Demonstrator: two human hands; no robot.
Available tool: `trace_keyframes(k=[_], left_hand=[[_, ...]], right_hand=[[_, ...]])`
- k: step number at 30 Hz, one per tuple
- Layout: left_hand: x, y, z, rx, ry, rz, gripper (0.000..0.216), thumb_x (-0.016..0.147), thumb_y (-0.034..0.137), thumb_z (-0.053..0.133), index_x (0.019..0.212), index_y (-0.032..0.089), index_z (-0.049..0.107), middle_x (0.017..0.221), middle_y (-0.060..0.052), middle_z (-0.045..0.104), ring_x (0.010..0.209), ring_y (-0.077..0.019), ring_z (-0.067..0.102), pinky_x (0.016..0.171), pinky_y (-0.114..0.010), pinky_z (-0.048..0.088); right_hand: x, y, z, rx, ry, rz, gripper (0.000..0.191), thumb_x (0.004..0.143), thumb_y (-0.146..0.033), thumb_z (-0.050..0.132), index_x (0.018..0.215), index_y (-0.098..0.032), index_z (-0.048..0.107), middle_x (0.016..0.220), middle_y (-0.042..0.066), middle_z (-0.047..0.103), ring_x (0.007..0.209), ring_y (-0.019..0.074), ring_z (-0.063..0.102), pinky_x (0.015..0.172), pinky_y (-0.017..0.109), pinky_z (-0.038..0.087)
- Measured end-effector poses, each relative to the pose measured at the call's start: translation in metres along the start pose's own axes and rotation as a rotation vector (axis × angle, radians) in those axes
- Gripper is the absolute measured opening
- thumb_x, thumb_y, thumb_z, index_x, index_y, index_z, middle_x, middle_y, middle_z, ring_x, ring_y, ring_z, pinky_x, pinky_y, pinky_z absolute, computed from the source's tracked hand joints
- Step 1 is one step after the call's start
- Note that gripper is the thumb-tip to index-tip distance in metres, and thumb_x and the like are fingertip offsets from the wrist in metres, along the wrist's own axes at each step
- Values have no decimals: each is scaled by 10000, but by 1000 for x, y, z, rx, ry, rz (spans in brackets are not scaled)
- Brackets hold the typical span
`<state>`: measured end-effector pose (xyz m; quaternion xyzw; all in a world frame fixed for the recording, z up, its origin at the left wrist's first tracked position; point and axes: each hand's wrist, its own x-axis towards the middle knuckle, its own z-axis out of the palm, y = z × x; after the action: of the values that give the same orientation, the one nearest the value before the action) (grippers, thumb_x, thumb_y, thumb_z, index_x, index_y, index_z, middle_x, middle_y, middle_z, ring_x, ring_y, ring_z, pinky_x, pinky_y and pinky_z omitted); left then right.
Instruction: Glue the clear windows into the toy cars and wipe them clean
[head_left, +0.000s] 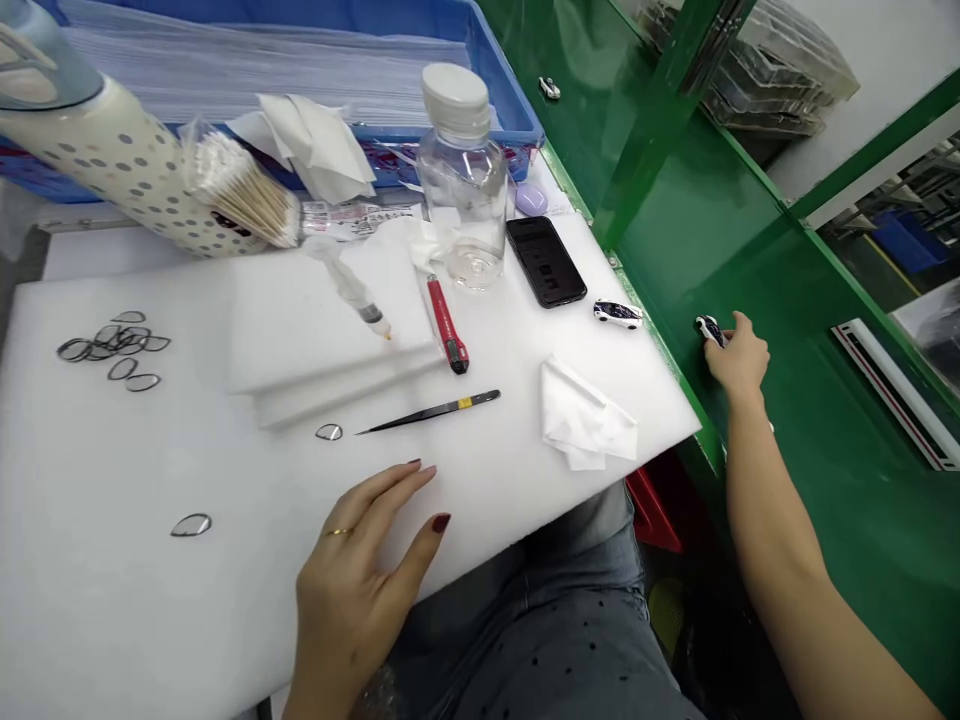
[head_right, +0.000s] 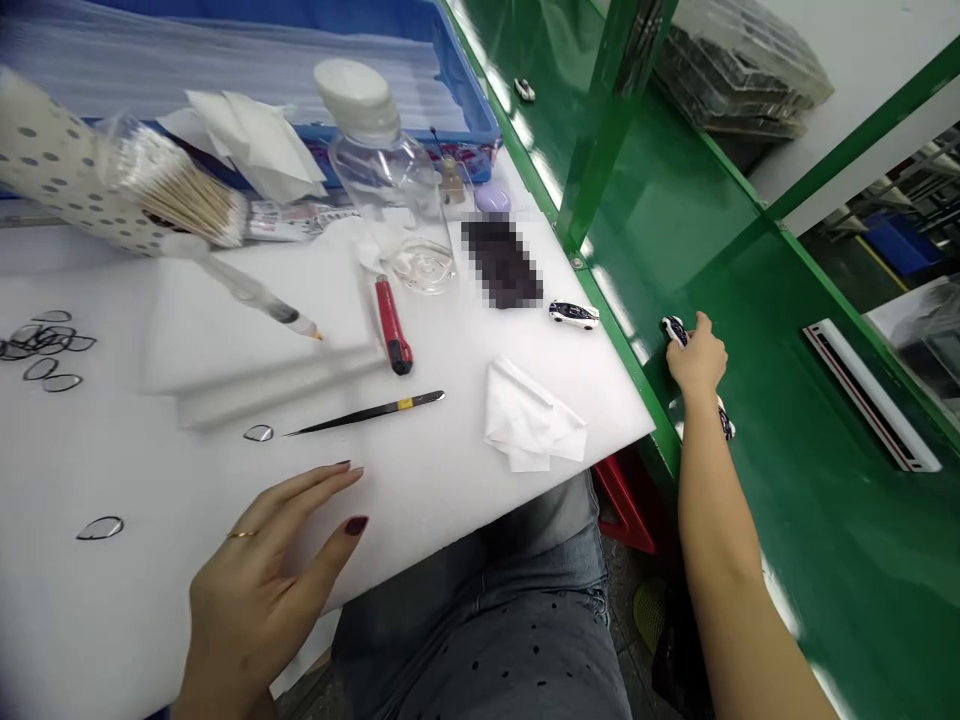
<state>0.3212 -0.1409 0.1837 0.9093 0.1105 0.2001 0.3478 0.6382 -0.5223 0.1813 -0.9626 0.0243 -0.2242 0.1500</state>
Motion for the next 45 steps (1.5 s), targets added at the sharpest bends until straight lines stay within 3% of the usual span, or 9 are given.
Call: trace_keyframes(k=[4, 7, 9, 11, 14, 18, 23, 30, 45], left_hand=[[3, 7, 5, 74, 10, 39, 443, 902, 290, 630, 1336, 270, 542, 1247, -78, 624, 1128, -292, 607, 957, -457, 539], [7, 11, 4, 68, -14, 22, 559, 912, 228, 577, 1443, 214, 404, 1363, -131, 532, 1258, -300, 534, 1015, -467, 523], [4, 13, 2, 35, -25, 48, 540, 919, 151, 525, 1439, 219, 397, 1353, -117, 544, 1262, -267, 538, 1036, -429, 517], [-3, 15, 2, 22, -10, 66, 491, 924, 91, 503, 1391, 235, 455, 1271, -85, 603, 1187, -224, 593, 1024, -373, 525], [-13, 21, 5, 2, 31, 72, 424, 922, 96, 557, 1322, 233, 524, 1146, -68, 644, 1031, -188, 660, 943, -313, 563], [-7, 23, 7, -21, -90, 165, 442, 887, 189, 659, 1312, 203, 539, 1270, -128, 608, 1044, -235, 659, 883, -389, 594], [16, 19, 13, -37, -118, 241, 455, 767, 215, 743, 1196, 152, 606, 1304, -148, 636, 1169, -310, 609, 935, -497, 556], [21, 36, 29, -246, 176, -94, 267, 698, 222, 737, 963, 206, 701, 1005, -45, 760, 920, -248, 704, 856, -425, 569], [21, 39, 29, -247, 202, -175, 288, 674, 245, 764, 955, 192, 724, 991, -44, 767, 882, -236, 704, 835, -403, 563]], right_hand=[[-49, -88, -9, 217, 88, -264, 442, 769, -199, 669, 1204, -180, 591, 1006, 158, 705, 830, 270, 626, 688, 388, 479], [-118, -172, -28, 572, -318, -956, 392, 866, -110, 556, 1247, -200, 574, 1173, 126, 680, 1021, 240, 649, 854, 419, 535], [-146, -218, -36, 653, -631, -1194, 298, 903, -93, 537, 1157, -213, 635, 1195, 92, 687, 1071, 202, 649, 899, 375, 536], [-149, -252, -35, 716, -701, -1121, 150, 933, -182, 567, 1034, -201, 675, 1149, 79, 706, 1051, 193, 660, 891, 344, 539], [-122, -294, -15, 748, -552, -817, 179, 927, -305, 602, 1055, -190, 653, 1035, 69, 706, 935, 198, 671, 823, 345, 536], [-88, -337, 10, 676, -623, -865, 236, 952, -400, 561, 975, -181, 643, 846, 52, 656, 822, 207, 644, 775, 358, 502], [-91, -331, -19, 778, -755, -867, 367, 1026, -466, 381, 984, -211, 641, 863, 40, 625, 858, 192, 633, 752, 345, 509], [-147, -279, -75, 1001, -869, -774, 346, 1031, -420, 289, 1111, -263, 587, 679, 19, 495, 579, 179, 503, 564, 357, 493], [-155, -260, -56, 957, -927, -664, 473, 995, -580, 313, 903, -247, 636, 527, -26, 248, 452, 148, 324, 463, 333, 391]])
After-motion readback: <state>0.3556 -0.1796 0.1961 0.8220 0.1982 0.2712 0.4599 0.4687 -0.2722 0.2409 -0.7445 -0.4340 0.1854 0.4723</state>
